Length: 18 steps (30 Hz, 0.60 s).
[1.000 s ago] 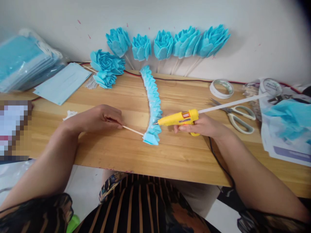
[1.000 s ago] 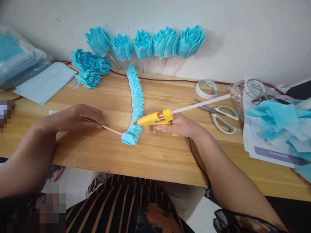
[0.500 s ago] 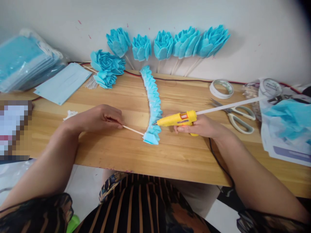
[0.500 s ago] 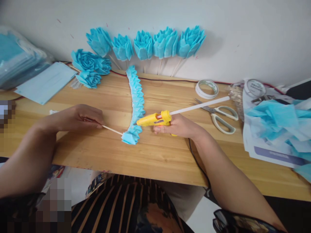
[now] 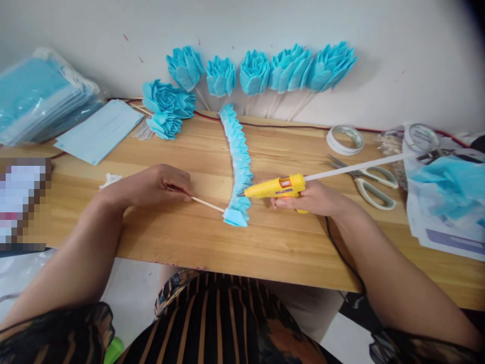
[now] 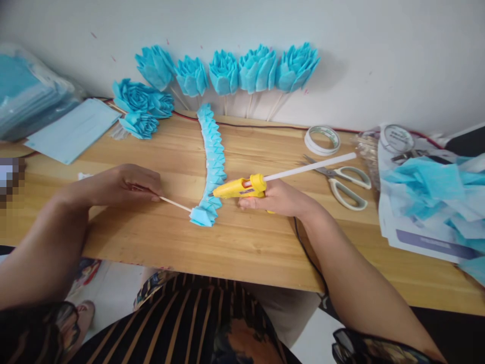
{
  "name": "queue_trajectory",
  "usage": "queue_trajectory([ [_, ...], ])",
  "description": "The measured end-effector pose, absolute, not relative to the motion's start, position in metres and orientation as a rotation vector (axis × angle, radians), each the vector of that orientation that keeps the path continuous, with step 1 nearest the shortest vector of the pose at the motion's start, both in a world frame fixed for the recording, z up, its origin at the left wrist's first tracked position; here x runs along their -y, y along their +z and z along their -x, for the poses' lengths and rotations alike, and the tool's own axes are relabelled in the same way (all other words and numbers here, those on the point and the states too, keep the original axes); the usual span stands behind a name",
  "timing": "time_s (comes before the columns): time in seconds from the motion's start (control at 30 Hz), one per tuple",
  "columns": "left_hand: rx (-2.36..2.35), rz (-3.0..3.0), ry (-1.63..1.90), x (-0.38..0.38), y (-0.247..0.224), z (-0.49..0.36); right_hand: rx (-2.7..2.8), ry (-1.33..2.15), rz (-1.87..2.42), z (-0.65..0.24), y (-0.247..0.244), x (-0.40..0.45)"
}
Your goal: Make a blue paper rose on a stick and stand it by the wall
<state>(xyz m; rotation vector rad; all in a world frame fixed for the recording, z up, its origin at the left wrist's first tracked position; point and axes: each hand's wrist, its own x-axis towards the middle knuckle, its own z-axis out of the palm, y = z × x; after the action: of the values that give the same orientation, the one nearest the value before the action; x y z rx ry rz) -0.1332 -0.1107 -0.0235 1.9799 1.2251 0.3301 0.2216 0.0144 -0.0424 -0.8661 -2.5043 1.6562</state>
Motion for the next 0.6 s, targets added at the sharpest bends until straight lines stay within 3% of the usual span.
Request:
queue_trajectory([
  [0.6,-1.208,-1.992,0.321,0.1103,-0.0230,0.1325,2.422,1.738,0.859,-0.2221,-0.0442,-0.0143],
])
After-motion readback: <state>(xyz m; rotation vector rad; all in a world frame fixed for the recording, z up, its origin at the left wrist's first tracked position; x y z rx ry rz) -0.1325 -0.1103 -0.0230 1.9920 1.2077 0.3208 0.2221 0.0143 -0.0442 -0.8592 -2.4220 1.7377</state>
